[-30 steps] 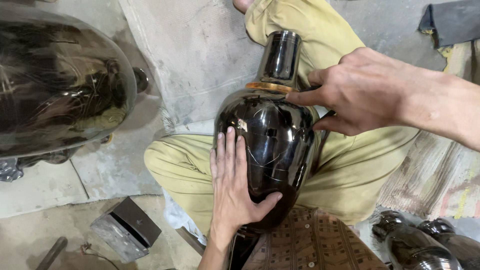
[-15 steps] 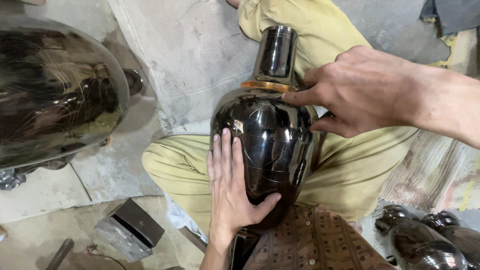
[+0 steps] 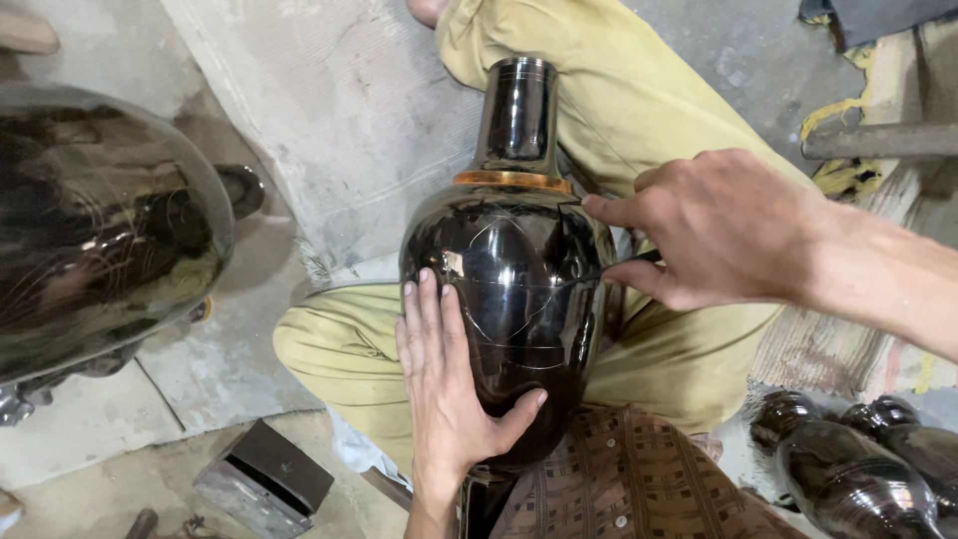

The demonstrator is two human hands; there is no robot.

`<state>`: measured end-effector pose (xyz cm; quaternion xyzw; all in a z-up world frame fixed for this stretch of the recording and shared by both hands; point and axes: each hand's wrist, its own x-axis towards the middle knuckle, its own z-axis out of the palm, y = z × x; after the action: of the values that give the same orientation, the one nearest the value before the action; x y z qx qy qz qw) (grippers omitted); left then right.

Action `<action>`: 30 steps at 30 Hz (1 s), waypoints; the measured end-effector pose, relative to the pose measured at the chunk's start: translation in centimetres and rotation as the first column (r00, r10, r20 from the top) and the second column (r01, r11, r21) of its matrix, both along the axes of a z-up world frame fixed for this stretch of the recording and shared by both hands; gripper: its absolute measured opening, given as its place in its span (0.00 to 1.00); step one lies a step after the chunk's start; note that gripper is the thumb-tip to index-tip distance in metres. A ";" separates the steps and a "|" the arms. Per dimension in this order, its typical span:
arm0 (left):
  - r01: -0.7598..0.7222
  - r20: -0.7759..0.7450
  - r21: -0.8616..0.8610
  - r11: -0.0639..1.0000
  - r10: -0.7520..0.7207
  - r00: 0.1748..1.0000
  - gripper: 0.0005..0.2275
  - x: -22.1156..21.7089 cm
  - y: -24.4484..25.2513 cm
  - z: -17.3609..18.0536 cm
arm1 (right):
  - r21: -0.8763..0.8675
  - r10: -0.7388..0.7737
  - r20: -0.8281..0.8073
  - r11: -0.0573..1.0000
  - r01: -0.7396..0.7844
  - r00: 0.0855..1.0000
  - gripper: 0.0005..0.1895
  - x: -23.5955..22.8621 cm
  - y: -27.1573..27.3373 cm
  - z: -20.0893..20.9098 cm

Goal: The person sits on the floor and uses a small metal tool to engrave a geometric pattern onto the surface of a polished metal vase. The person holds the vase steady with one hand while carefully carving lines with the other.

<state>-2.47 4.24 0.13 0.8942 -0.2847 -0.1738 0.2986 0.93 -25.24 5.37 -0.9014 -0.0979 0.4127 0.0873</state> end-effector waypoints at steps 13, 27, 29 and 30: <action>-0.004 0.010 0.014 1.000 0.004 1.000 0.56 0.0 0.1 0.1 | 0.068 -0.264 -0.074 0.961 0.269 0.962 0.37 -2.8 0.9 0.0; -0.014 -0.008 0.054 0.998 0.015 1.000 0.56 0.1 0.0 0.4 | 0.163 -0.484 -0.072 0.857 0.489 0.872 0.32 -4.5 1.8 0.6; -0.016 -0.012 0.052 0.999 0.016 1.000 0.57 0.2 0.0 0.6 | 0.189 -0.483 -0.040 0.856 0.481 0.875 0.32 -4.6 1.8 0.4; -0.014 -0.011 0.045 0.999 0.015 1.000 0.57 0.2 -0.1 0.6 | 0.184 -0.488 -0.041 0.854 0.487 0.872 0.32 -4.7 1.8 0.3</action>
<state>-2.26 4.19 0.72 0.9018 -0.2725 -0.1831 0.2811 -3.76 -23.43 5.70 -0.8859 0.0947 0.3626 0.2735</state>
